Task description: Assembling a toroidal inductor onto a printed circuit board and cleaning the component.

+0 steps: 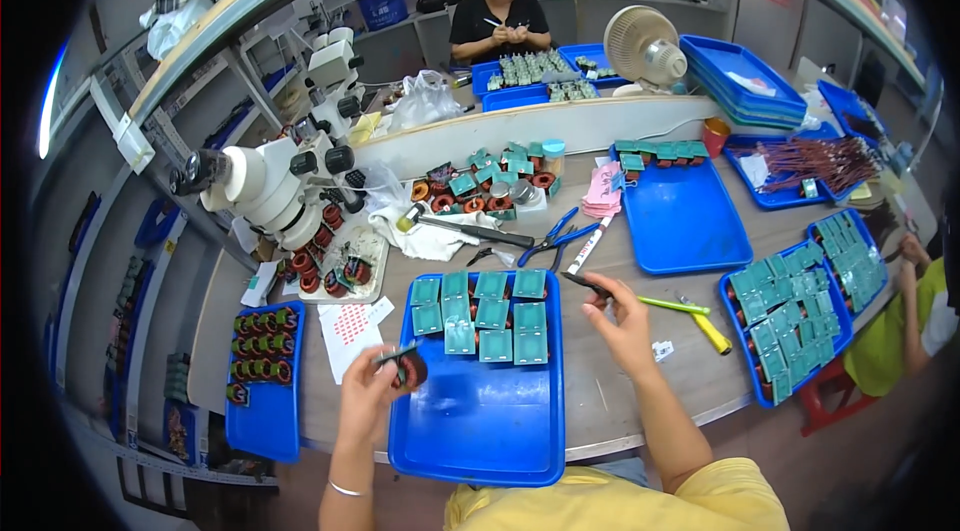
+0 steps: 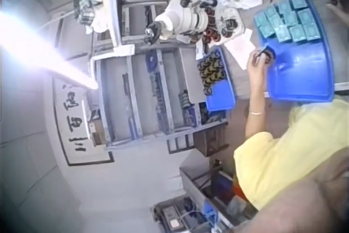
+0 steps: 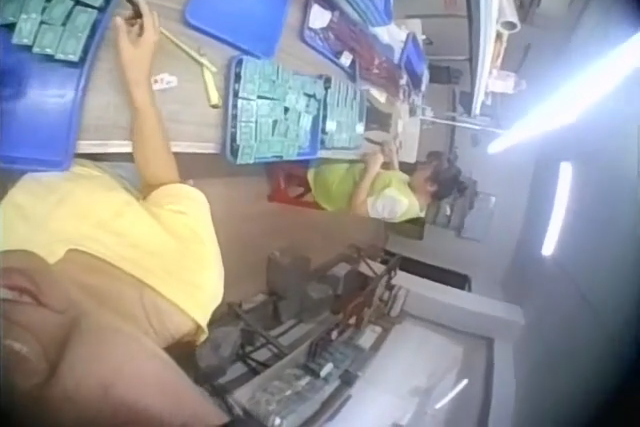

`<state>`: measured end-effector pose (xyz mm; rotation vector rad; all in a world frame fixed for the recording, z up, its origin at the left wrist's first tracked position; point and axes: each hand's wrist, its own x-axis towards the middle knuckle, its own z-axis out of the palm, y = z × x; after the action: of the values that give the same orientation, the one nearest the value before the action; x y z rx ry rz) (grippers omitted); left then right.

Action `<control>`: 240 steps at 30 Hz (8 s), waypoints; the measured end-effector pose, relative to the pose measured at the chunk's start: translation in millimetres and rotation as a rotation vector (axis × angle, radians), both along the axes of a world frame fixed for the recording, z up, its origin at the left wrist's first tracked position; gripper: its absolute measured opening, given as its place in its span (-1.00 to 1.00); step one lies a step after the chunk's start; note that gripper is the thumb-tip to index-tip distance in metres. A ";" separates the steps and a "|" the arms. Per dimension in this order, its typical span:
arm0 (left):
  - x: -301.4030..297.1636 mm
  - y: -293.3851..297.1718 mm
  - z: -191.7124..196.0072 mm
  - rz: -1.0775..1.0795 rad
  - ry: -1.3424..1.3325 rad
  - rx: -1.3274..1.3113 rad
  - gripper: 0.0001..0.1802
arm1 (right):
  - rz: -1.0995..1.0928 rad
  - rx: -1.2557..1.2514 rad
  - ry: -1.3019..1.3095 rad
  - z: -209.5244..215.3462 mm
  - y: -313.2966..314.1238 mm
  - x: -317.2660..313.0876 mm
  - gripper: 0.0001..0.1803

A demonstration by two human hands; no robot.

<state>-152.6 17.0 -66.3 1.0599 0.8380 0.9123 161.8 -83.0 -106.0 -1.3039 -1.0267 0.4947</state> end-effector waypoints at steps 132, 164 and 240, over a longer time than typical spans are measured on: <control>148.9 -7.2 68.4 -0.487 -0.008 0.770 -0.32 | -0.041 0.261 -0.543 124.3 -18.1 -21.5 0.06; 145.8 -1.2 71.9 -0.466 -0.118 0.800 -0.21 | 0.024 0.239 -0.386 120.1 -12.6 -22.3 -0.04; 146.3 -5.9 75.5 -0.494 -0.093 0.851 -0.25 | -0.197 0.382 -0.339 116.4 -18.3 -20.3 0.04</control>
<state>-6.3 11.1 9.3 1.8364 0.0487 0.8850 141.5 -101.3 10.4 -1.1462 -1.1878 -0.0780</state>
